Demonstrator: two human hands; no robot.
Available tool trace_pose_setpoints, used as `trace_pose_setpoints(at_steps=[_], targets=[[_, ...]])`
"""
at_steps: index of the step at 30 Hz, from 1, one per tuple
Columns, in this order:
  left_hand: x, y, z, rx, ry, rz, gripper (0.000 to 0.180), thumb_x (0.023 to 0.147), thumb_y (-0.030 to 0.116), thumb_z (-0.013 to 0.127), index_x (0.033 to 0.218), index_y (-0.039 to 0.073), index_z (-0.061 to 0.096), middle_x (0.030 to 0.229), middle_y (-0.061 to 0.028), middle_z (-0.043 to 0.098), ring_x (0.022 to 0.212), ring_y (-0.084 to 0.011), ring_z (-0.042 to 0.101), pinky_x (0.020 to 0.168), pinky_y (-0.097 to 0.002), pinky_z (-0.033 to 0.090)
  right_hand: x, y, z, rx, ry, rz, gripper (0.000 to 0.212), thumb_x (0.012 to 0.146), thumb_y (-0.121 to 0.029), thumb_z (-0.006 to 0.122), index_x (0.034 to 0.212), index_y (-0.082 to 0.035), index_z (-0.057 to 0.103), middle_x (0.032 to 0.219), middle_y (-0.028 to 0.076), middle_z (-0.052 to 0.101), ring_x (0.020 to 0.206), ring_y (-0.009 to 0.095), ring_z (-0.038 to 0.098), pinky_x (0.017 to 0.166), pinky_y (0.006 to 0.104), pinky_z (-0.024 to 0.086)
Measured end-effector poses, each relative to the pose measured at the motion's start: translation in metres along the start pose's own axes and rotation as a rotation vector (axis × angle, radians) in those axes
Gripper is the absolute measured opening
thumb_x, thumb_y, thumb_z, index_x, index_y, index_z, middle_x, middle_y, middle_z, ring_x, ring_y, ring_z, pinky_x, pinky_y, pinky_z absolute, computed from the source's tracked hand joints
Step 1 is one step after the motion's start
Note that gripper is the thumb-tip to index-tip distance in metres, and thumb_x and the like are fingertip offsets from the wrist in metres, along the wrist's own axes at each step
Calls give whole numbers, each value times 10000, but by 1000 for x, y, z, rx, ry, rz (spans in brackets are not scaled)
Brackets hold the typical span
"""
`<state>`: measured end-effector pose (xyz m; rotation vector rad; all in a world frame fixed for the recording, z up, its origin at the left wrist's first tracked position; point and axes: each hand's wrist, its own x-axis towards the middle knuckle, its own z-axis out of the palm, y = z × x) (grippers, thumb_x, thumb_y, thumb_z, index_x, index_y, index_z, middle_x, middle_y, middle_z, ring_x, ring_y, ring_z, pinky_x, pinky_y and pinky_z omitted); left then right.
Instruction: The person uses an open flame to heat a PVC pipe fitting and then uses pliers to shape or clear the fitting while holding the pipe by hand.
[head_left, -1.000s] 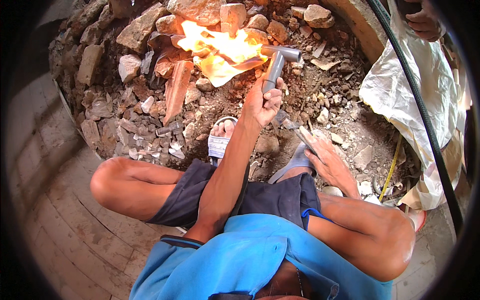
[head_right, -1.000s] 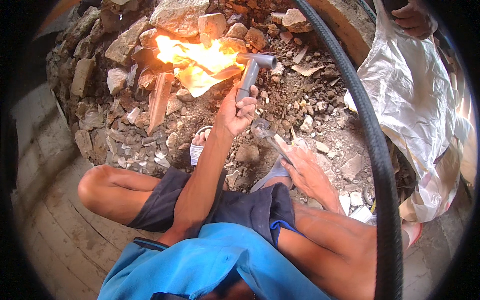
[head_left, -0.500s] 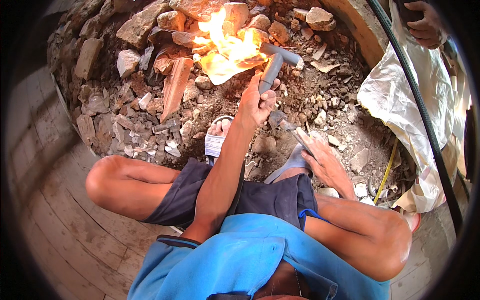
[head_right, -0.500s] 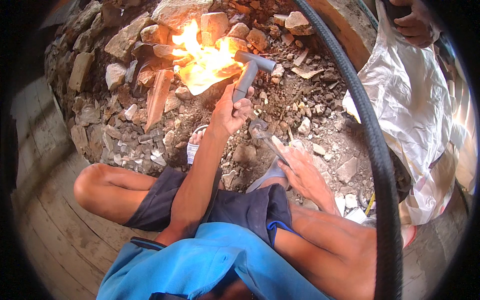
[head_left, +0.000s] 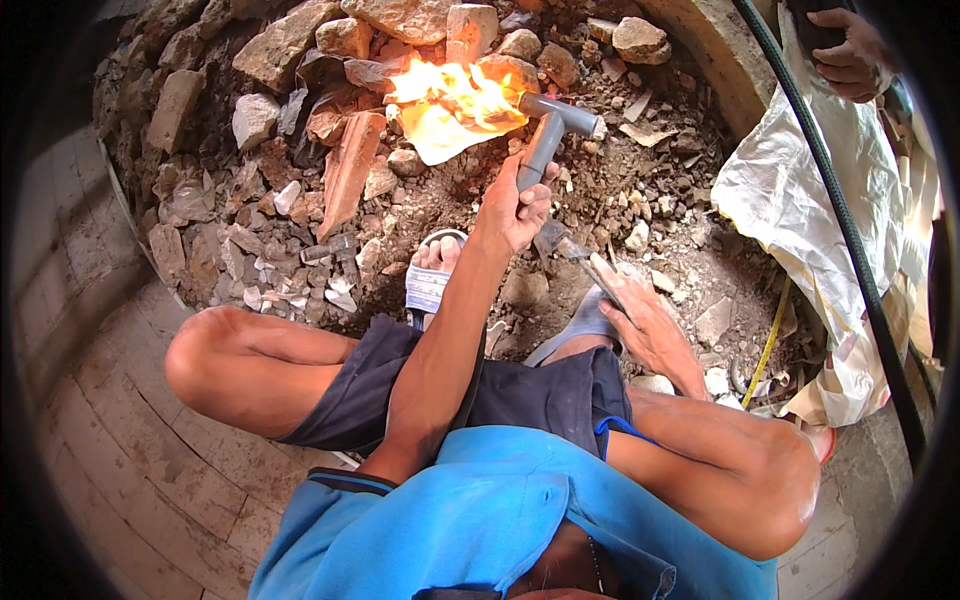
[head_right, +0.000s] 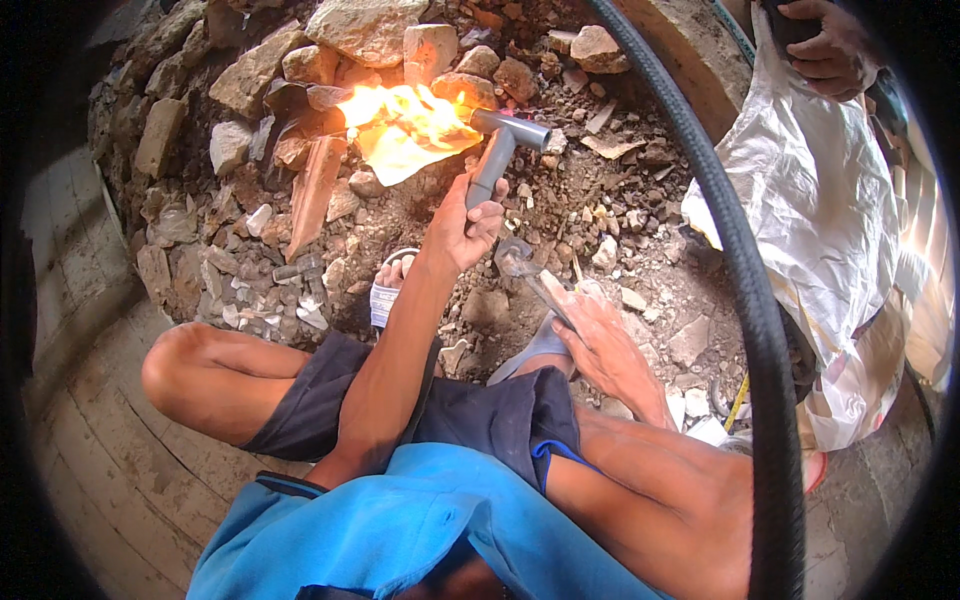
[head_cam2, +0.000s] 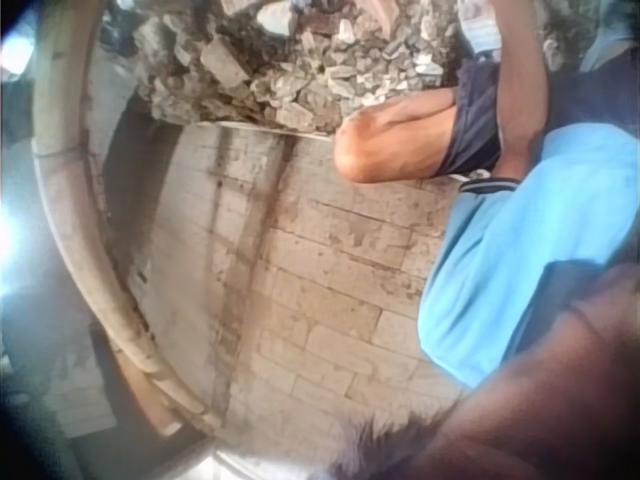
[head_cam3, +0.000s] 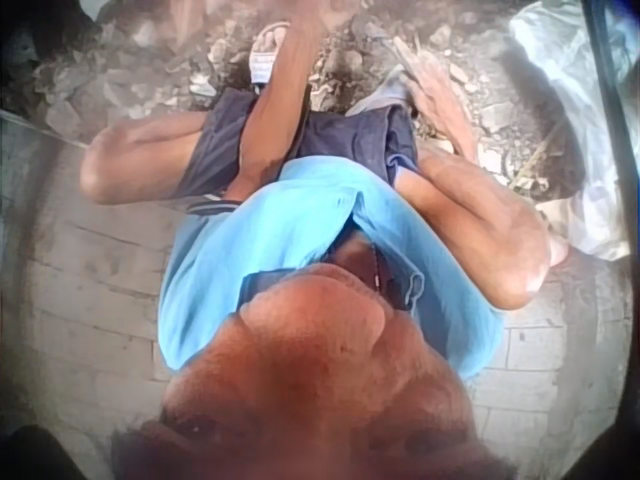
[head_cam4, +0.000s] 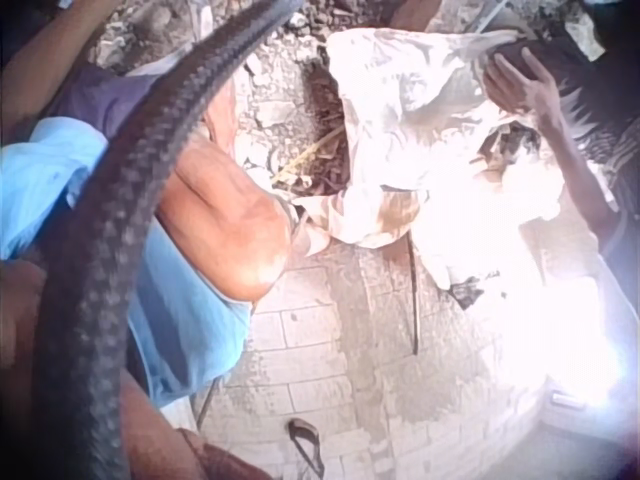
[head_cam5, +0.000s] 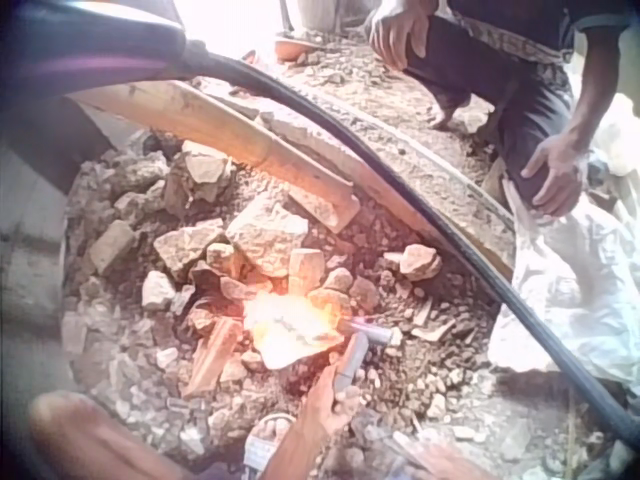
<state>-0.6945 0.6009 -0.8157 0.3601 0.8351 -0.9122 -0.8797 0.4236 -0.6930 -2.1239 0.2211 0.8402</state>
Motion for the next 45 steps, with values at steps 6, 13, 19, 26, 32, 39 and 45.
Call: trace_pose_setpoints(at_steps=[6,13,19,26,32,39,45], targets=[[0,7,-7,-38,-52,8,243,1077,264,463,1236,80,469,972,-107,634,482,-42,433,370,-180,307,1,4,4,-24,5,-17,542,1057,-282,487,1558,-123,352,1411,270,512,1346,450,432,1196,489,271],[3,11,-10,-34,-71,97,257,1067,270,490,1184,41,498,963,-86,634,490,-45,440,375,-183,309,1,-2,-1,-19,-13,12,525,1060,-297,481,1541,-112,383,1409,271,514,1347,442,438,1194,489,276],[-1,-2,-12,-156,-36,18,298,1059,310,513,1138,24,521,866,-57,610,480,-52,424,372,-192,309,1,0,2,-35,4,-1,515,1060,-298,484,1531,-108,399,1363,249,544,1298,434,474,1157,490,319],[-4,-15,-14,-80,-65,88,397,1039,389,570,1132,4,555,735,-18,553,500,-57,437,413,-175,367,2,-9,-5,-31,-20,13,506,1056,-271,490,1527,-110,401,1306,231,555,1241,427,497,1130,489,341],[-34,-11,18,6,-157,269,429,997,354,664,1224,6,557,873,-53,616,706,-88,590,655,-241,531,0,2,2,-65,42,-73,507,1052,-257,496,1523,-96,402,1266,234,554,1189,426,509,1075,496,368],[-46,-5,-10,153,-55,516,342,968,164,708,1218,25,520,1027,-62,622,999,-164,632,991,-376,546,1,-3,1,-81,32,-85,513,1044,-246,508,1521,-90,402,1257,241,552,1181,436,501,1059,497,377],[-28,-25,12,47,41,459,431,951,196,736,1301,177,485,1333,6,573,1275,-175,539,1066,-456,437,3,-4,1,-73,28,-120,525,1042,-238,515,1531,-94,390,1274,248,552,1185,438,502,1066,501,370]])
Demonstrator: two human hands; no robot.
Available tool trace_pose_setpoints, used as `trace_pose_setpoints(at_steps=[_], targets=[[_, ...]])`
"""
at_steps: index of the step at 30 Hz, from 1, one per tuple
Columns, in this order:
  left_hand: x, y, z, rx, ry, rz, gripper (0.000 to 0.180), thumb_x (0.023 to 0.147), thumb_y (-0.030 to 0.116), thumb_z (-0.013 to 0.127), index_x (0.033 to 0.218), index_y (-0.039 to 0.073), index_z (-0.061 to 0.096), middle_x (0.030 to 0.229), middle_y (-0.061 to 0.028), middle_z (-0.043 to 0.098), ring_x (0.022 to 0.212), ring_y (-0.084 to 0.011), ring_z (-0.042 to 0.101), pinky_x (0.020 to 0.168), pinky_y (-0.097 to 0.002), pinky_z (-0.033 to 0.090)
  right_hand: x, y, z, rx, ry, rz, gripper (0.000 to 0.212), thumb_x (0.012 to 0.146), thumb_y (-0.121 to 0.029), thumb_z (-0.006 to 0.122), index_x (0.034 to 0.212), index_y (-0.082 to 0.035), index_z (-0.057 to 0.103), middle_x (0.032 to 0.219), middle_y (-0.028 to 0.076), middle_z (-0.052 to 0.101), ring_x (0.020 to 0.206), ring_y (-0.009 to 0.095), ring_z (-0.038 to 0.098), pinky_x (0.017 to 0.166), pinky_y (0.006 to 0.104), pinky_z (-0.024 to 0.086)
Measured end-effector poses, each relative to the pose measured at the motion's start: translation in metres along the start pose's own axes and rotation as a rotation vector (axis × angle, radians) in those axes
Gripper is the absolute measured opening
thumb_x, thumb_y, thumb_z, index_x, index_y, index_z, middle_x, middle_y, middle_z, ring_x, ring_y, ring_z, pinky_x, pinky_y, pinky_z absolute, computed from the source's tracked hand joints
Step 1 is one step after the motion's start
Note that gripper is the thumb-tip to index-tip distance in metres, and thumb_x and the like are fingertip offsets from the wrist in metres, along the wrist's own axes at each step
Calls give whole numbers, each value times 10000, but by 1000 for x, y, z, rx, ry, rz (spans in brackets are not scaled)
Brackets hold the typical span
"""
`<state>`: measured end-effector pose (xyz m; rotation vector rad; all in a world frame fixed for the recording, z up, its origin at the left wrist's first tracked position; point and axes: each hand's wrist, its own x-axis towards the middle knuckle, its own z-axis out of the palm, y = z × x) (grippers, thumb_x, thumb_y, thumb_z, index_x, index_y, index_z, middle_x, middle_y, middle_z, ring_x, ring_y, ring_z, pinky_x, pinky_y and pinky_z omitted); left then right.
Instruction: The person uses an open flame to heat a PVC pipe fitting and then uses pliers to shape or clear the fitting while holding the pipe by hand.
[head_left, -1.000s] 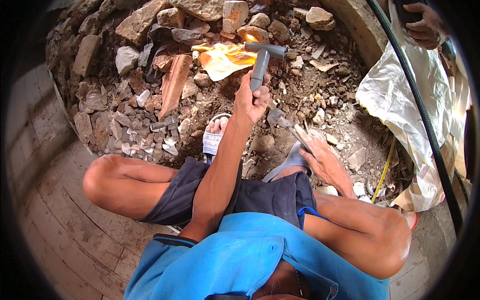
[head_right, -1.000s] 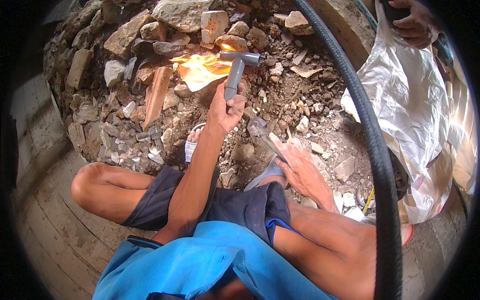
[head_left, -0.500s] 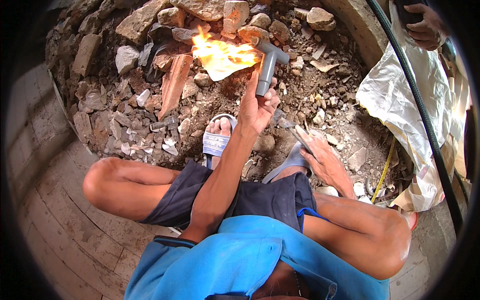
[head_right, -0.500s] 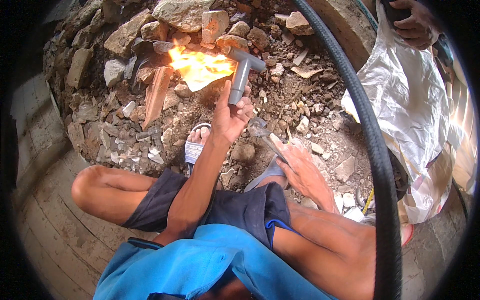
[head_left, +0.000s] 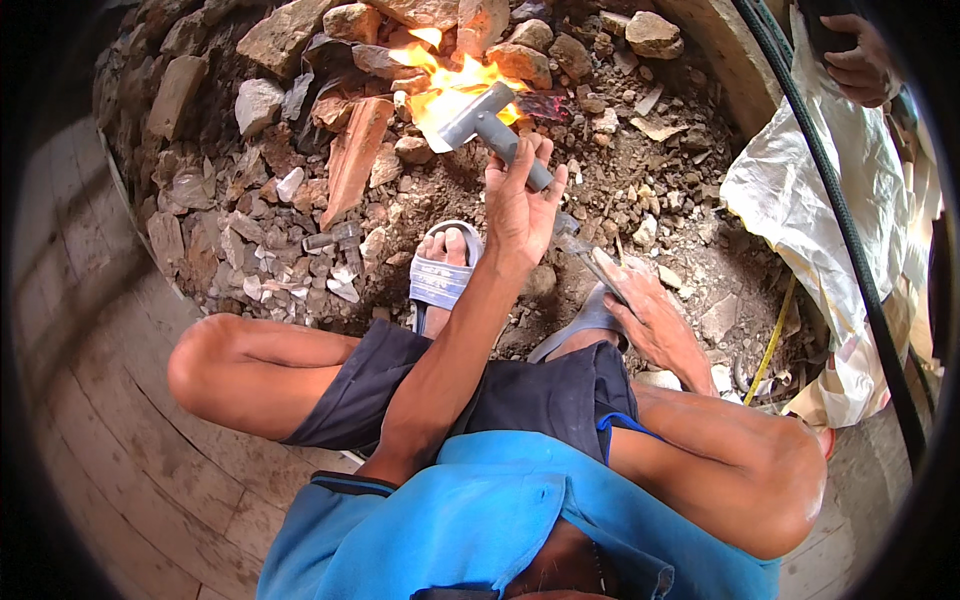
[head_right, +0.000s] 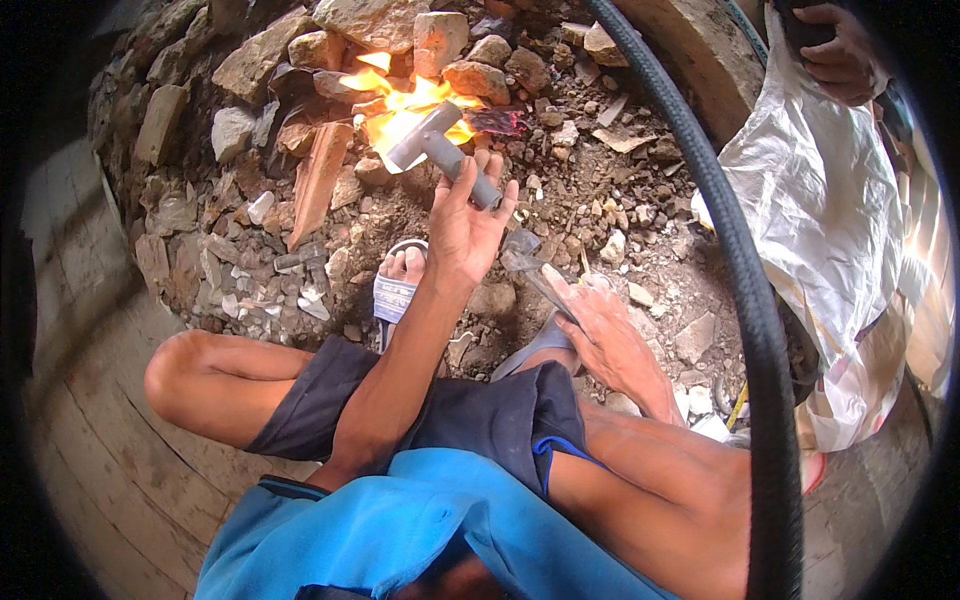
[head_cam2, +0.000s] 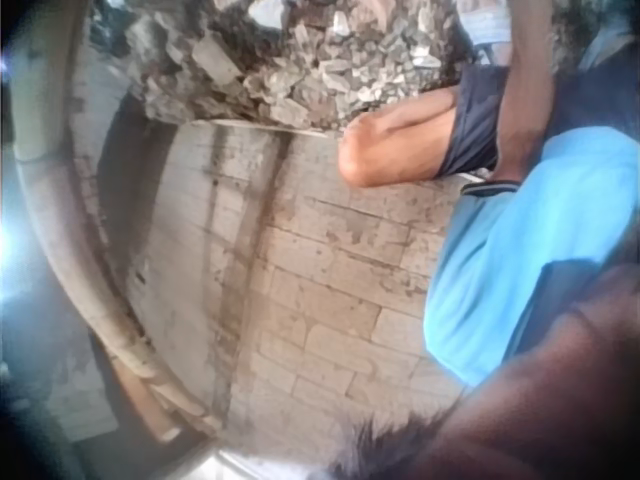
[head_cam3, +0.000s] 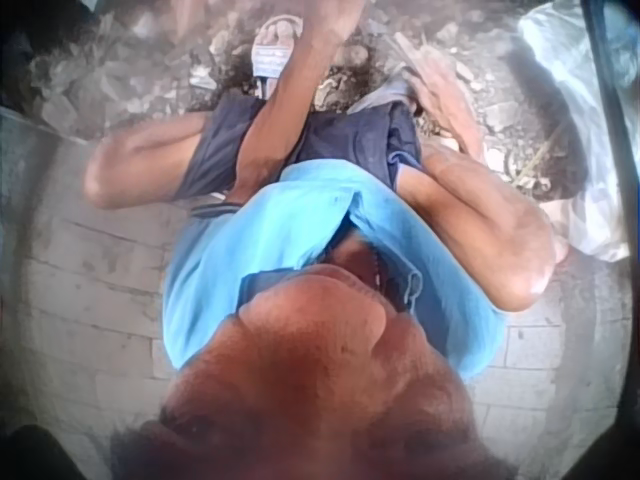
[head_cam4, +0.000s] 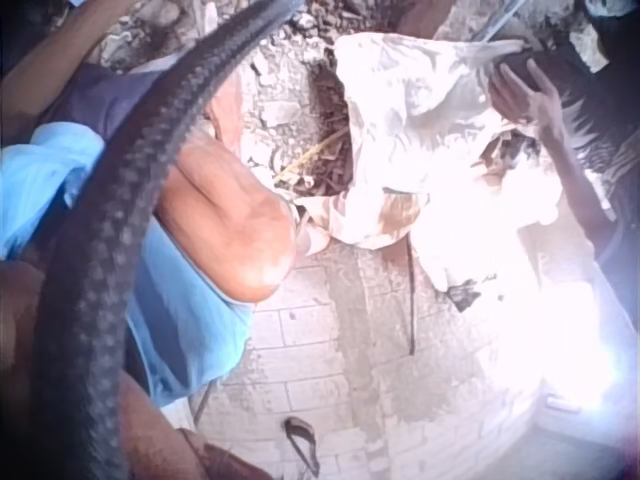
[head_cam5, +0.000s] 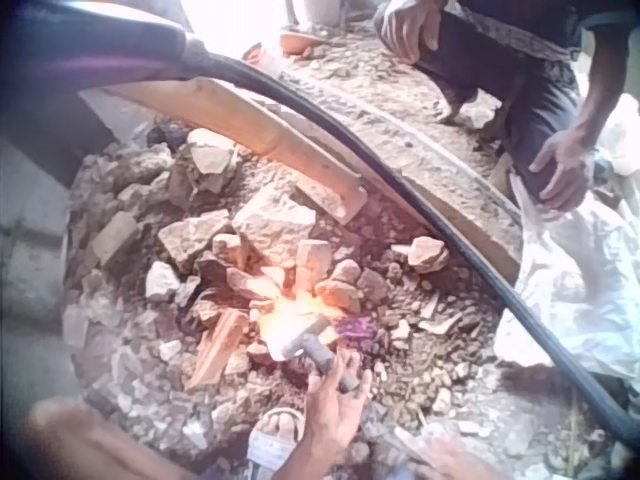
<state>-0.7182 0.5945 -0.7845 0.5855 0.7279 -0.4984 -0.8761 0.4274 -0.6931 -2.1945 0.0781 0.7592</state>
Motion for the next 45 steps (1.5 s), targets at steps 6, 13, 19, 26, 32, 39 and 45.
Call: trace_pose_setpoints(at_steps=[6,13,19,26,32,39,45], targets=[[17,2,-9,-1,19,2,542,951,297,739,1392,148,460,1430,16,524,1286,-151,535,978,-385,451,2,-6,-4,52,-48,65,534,1048,-251,505,1546,-106,374,1334,250,544,1262,444,479,1136,505,324],[5,-6,-8,10,4,-66,560,944,350,735,1384,92,506,1367,-13,570,1282,-139,545,950,-341,477,-3,-2,-1,19,-73,103,526,1059,-282,489,1546,-115,377,1444,255,504,1375,429,424,1212,486,253],[2,-8,2,-8,46,-16,533,951,348,722,1362,76,517,1306,-46,608,1215,-165,589,946,-336,505,0,-1,-2,58,-97,120,527,1056,-282,493,1544,-114,381,1419,247,520,1366,423,434,1215,490,252],[-12,1,1,-204,-69,-117,522,963,374,699,1284,9,508,1237,-130,641,1060,-188,653,865,-296,568,-2,1,0,26,-65,86,535,1052,-267,503,1550,-120,374,1409,241,523,1358,420,440,1200,487,269],[-29,40,18,-436,-59,-460,423,1071,327,460,1260,-49,499,868,-43,565,579,-91,460,542,-245,370,-4,4,2,-9,-35,54,535,1047,-262,512,1546,-122,383,1394,233,532,1312,423,467,1164,492,302],[10,38,-28,-579,-236,-622,348,1068,327,432,992,-3,507,696,-16,472,400,-64,305,405,-245,231,-4,0,0,-22,-45,48,530,1041,-251,523,1535,-106,400,1373,226,541,1281,424,478,1134,487,326],[25,36,-54,-636,-263,-696,440,1073,307,400,1234,-83,526,717,-28,506,399,-57,333,384,-247,241,-3,-1,-1,5,-82,73,534,1041,-253,525,1537,-105,396,1390,231,534,1297,425,471,1139,488,322]])
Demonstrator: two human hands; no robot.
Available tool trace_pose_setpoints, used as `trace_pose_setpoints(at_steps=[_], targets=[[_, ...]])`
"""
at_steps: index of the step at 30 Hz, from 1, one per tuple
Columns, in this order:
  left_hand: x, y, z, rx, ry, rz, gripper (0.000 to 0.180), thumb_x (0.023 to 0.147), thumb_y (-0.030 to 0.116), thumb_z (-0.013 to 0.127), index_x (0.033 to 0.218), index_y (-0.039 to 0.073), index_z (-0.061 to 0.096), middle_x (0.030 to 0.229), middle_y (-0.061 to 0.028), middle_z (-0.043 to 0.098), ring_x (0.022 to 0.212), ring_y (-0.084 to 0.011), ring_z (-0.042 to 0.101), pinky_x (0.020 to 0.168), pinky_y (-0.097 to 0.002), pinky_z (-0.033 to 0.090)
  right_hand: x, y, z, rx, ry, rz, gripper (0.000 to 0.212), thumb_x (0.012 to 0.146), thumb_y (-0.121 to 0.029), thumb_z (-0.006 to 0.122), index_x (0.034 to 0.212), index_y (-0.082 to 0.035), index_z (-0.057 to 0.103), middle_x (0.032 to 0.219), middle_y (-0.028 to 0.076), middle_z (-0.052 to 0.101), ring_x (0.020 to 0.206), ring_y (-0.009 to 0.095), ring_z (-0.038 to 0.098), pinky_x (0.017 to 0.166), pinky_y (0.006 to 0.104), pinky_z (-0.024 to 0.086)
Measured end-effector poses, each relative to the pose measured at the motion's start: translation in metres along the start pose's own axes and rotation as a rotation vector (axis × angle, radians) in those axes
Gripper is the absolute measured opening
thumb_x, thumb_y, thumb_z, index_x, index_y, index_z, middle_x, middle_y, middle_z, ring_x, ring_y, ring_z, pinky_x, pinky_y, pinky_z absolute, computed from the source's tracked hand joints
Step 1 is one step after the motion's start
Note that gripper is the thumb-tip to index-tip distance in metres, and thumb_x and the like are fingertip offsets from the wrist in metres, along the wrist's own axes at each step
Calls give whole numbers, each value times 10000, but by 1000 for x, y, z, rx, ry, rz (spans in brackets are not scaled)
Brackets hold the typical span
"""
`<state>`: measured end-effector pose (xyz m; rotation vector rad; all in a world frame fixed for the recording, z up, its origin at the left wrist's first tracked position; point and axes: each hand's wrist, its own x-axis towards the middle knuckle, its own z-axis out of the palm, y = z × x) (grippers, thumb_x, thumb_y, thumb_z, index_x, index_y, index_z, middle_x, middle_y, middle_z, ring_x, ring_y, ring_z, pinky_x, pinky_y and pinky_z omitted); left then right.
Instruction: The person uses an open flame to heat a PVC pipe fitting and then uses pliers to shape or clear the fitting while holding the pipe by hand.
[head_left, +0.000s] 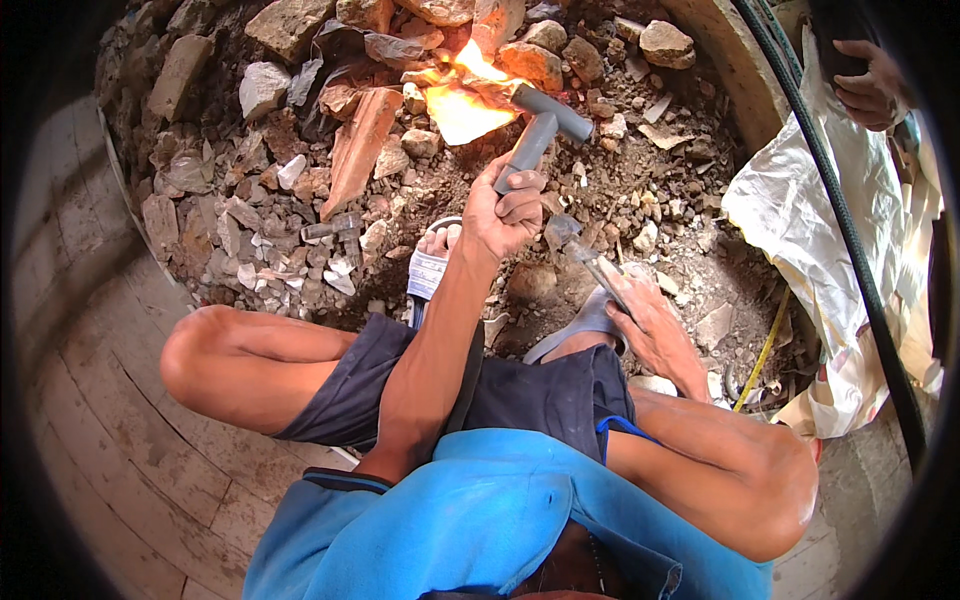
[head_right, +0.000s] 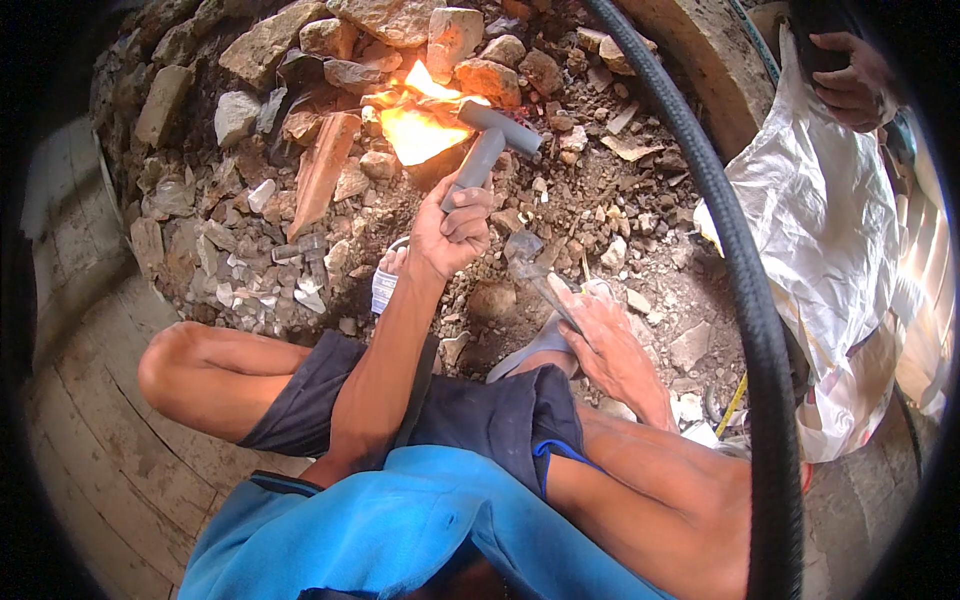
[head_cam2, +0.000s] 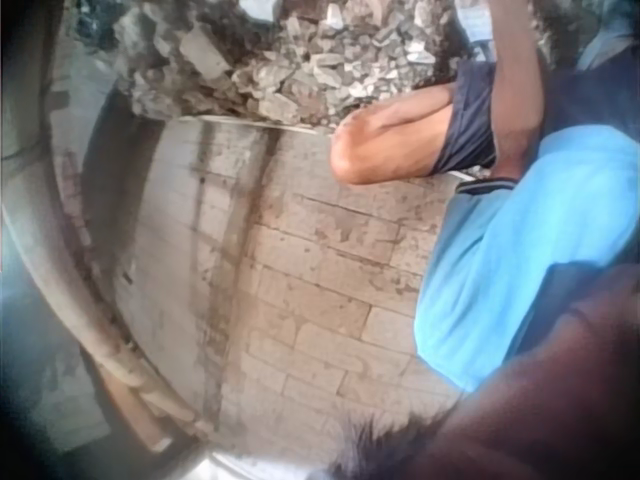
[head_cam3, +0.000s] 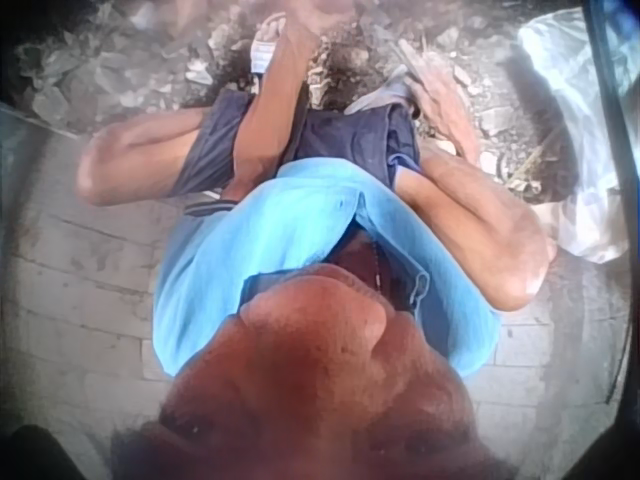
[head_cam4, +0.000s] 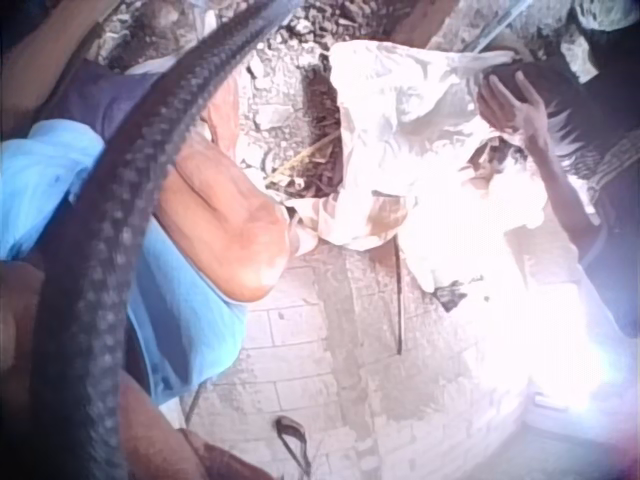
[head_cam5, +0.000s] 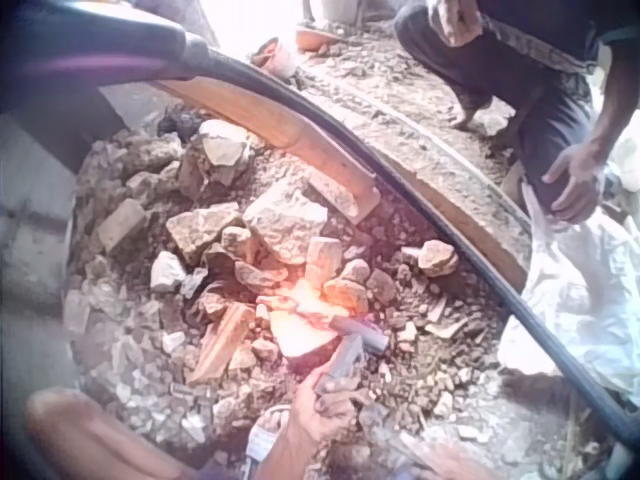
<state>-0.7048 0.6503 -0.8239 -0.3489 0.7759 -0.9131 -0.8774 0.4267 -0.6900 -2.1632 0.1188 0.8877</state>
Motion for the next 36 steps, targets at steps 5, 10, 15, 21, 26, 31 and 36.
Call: trace_pose_setpoints(at_steps=[5,10,15,21,26,31,36], targets=[[-1,17,8,-88,54,-36,431,1052,283,414,1215,-100,526,704,-36,517,402,-72,379,384,-250,254,-1,5,5,-15,8,-1,536,1049,-269,514,1546,-118,382,1433,242,513,1362,427,436,1198,487,271],[0,25,13,-149,22,-52,428,1057,250,377,1205,-131,504,708,-45,507,395,-75,390,378,-242,285,2,5,3,9,8,-23,544,1046,-271,515,1552,-128,375,1416,242,521,1355,434,437,1193,493,277],[4,21,15,-171,27,-68,403,1049,223,376,1203,-132,490,710,-50,509,394,-74,392,372,-236,295,3,0,-1,13,18,-16,555,1032,-240,532,1553,-129,376,1321,242,547,1231,447,483,1103,497,342],[3,23,10,-163,-2,-32,364,1074,195,393,1255,-113,461,742,-41,502,404,-64,386,367,-228,279,3,-1,-2,25,28,-33,554,1033,-222,531,1555,-128,372,1279,236,553,1189,445,495,1084,488,352],[8,10,20,-156,-1,-89,374,1061,196,368,1226,-126,463,758,-59,526,428,-80,409,403,-234,319,4,5,5,60,45,-52,553,1033,-216,528,1556,-130,370,1284,234,553,1196,441,497,1111,495,333],[18,7,24,-128,-42,-84,393,1086,225,397,1252,-126,453,804,-72,513,499,-80,434,419,-232,320,0,2,4,-30,69,-57,562,1030,-208,527,1562,-134,361,1253,232,556,1204,433,497,1123,496,321],[22,0,47,-137,-35,-10,418,1086,204,445,1328,-135,407,826,-63,491,565,-90,431,453,-243,339,-1,-1,0,29,50,-56,564,1027,-197,525,1563,-140,362,1229,224,559,1175,431,500,1100,493,336]])
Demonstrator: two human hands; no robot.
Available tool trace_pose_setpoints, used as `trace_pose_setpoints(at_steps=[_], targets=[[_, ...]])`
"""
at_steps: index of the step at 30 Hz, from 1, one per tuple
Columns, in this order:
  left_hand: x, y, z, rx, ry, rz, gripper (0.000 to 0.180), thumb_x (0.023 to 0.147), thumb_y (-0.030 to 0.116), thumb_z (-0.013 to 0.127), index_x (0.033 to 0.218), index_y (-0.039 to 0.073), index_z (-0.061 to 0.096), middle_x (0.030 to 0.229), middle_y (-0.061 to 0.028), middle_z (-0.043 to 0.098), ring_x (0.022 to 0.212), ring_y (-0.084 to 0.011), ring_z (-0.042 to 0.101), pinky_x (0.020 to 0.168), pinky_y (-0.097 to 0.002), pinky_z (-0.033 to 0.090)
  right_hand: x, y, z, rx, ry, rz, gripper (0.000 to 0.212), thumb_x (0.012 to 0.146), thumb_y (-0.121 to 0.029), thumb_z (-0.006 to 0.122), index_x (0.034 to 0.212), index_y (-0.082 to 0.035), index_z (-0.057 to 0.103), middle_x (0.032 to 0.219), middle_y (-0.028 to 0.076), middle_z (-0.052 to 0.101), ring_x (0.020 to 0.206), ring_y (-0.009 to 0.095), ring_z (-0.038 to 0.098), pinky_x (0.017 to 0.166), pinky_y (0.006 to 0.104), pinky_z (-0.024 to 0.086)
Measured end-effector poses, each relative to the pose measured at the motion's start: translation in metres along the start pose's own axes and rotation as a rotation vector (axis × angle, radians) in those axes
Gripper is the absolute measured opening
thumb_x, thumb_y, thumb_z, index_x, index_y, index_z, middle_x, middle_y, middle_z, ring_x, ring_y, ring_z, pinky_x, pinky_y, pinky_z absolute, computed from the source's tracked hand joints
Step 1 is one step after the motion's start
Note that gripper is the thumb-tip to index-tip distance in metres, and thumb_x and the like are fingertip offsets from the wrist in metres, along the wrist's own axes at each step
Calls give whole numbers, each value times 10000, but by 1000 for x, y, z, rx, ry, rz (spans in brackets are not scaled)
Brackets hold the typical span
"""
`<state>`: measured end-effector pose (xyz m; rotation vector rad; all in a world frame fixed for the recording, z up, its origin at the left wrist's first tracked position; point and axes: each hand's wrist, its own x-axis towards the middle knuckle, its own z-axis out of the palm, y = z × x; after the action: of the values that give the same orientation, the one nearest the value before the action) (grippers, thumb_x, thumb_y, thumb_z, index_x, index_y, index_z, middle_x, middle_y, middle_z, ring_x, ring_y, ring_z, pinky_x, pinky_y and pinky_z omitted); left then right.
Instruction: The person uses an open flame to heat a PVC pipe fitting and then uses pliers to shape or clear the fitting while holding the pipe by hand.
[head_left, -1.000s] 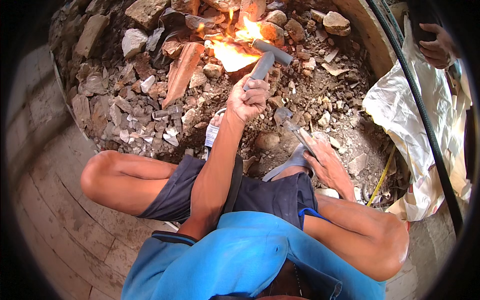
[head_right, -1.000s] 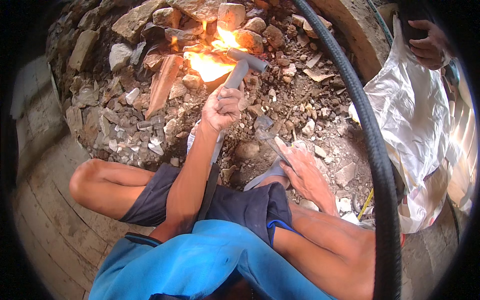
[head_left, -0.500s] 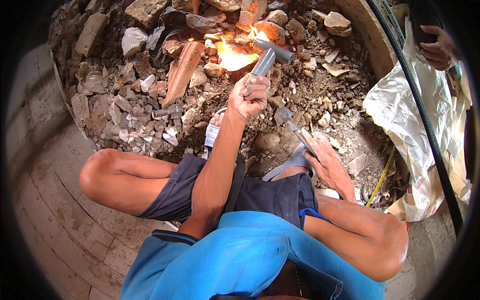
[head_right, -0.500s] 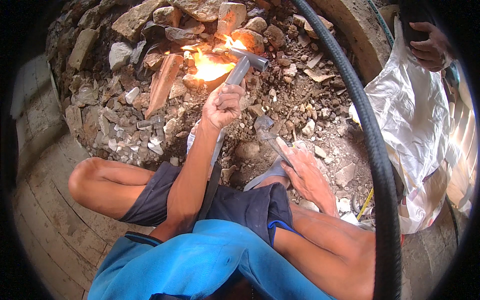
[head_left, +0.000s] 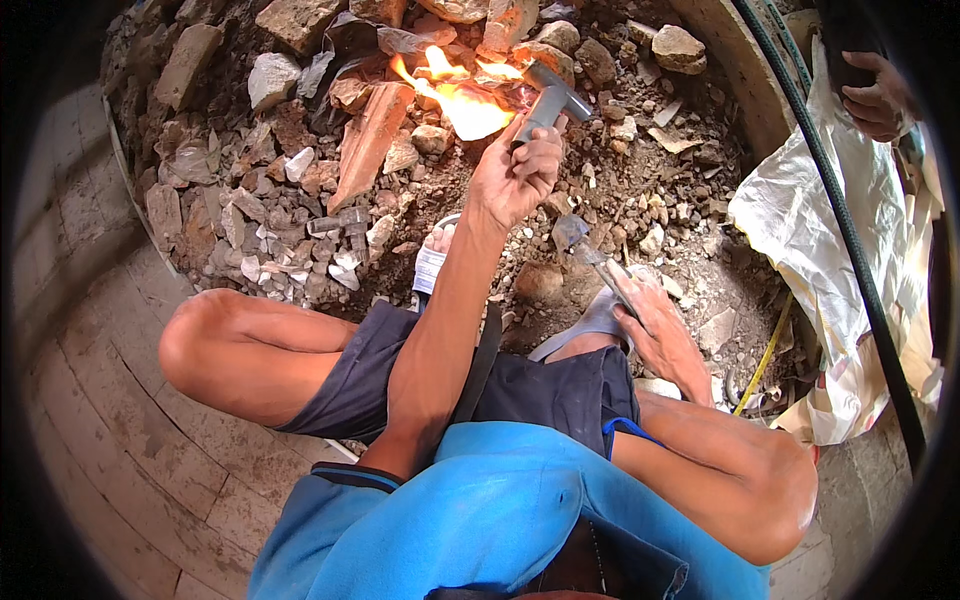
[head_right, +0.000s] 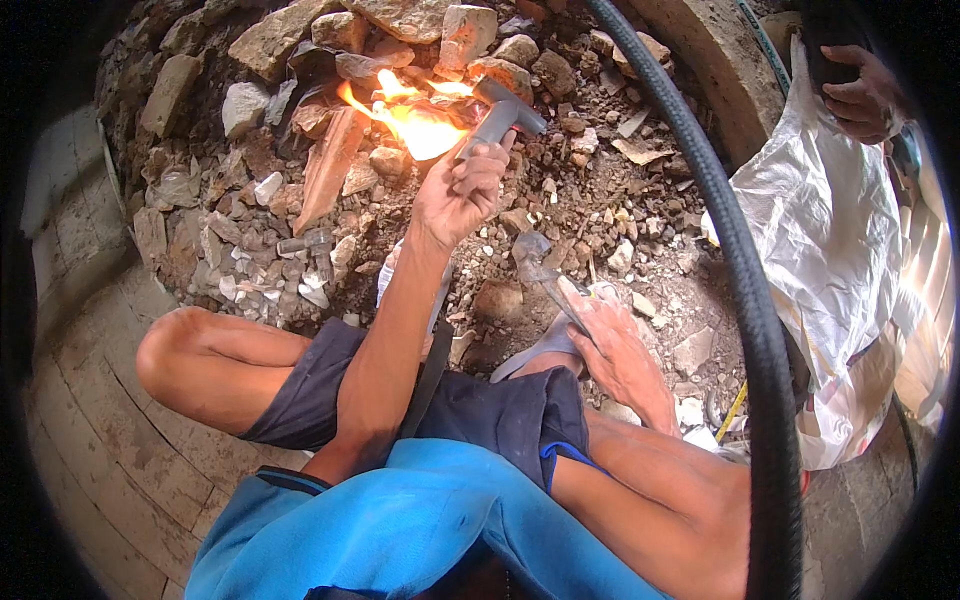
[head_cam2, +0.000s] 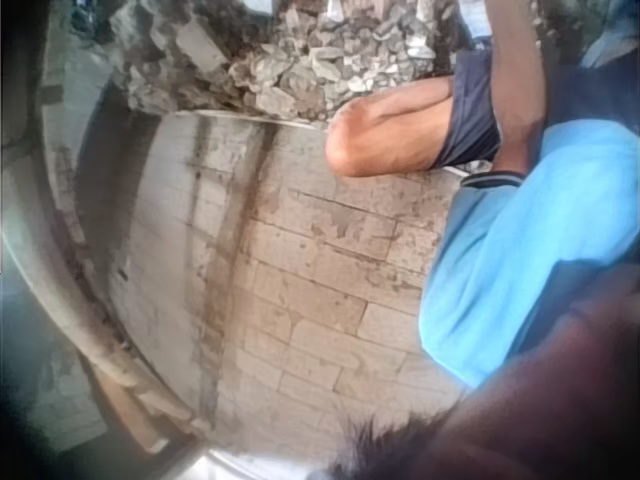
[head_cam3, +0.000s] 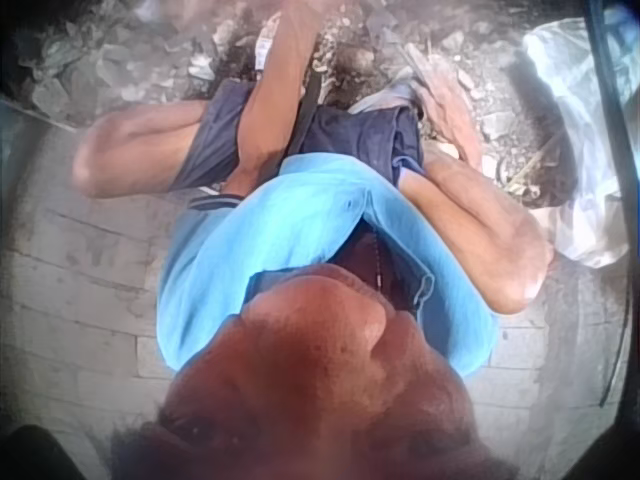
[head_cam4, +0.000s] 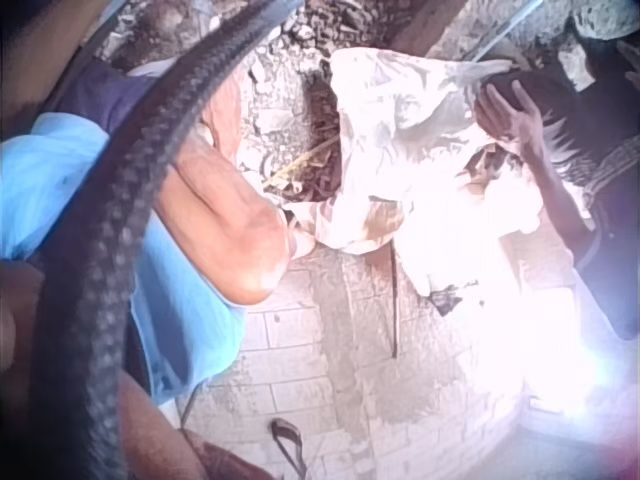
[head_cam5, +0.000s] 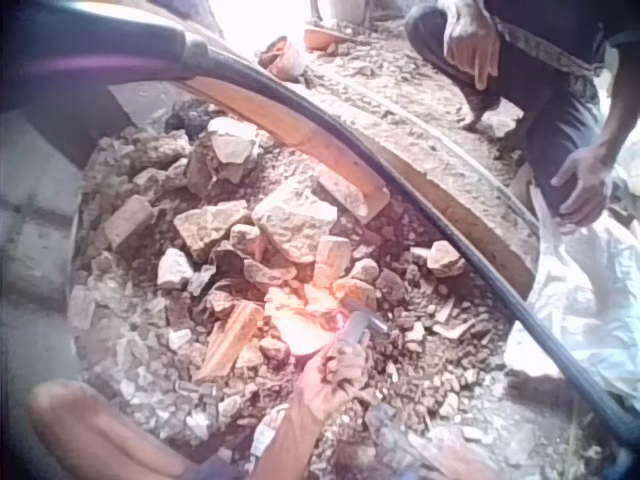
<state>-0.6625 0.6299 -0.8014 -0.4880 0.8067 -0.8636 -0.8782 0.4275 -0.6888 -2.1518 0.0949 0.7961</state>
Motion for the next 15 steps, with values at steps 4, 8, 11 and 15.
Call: trace_pose_setpoints(at_steps=[4,8,11,15], targets=[[0,-2,0,-109,-56,55,452,1078,118,426,1435,-135,314,830,-75,484,578,-115,438,472,-268,350,2,3,3,-37,39,-54,564,1026,-195,526,1563,-141,364,1214,216,561,1148,429,502,1075,488,348],[-2,-7,2,-237,-110,70,428,1070,83,403,1438,-120,325,826,-69,481,555,-117,426,461,-267,339,1,2,0,-21,18,-18,564,1026,-192,525,1564,-138,363,1200,212,563,1139,427,502,1061,485,354],[-4,-12,1,-296,-151,89,429,1058,68,409,1441,-110,332,817,-59,476,539,-111,418,447,-265,328,3,0,-1,-6,6,-18,564,1025,-187,527,1562,-135,365,1199,213,562,1135,426,502,1053,486,357],[-1,-23,-2,-294,-181,77,470,1034,32,418,1471,-101,306,813,-63,454,509,-121,416,433,-272,312,3,0,-1,-26,20,-42,561,1021,-181,533,1556,-121,374,1223,220,559,1139,426,499,1053,485,359]])
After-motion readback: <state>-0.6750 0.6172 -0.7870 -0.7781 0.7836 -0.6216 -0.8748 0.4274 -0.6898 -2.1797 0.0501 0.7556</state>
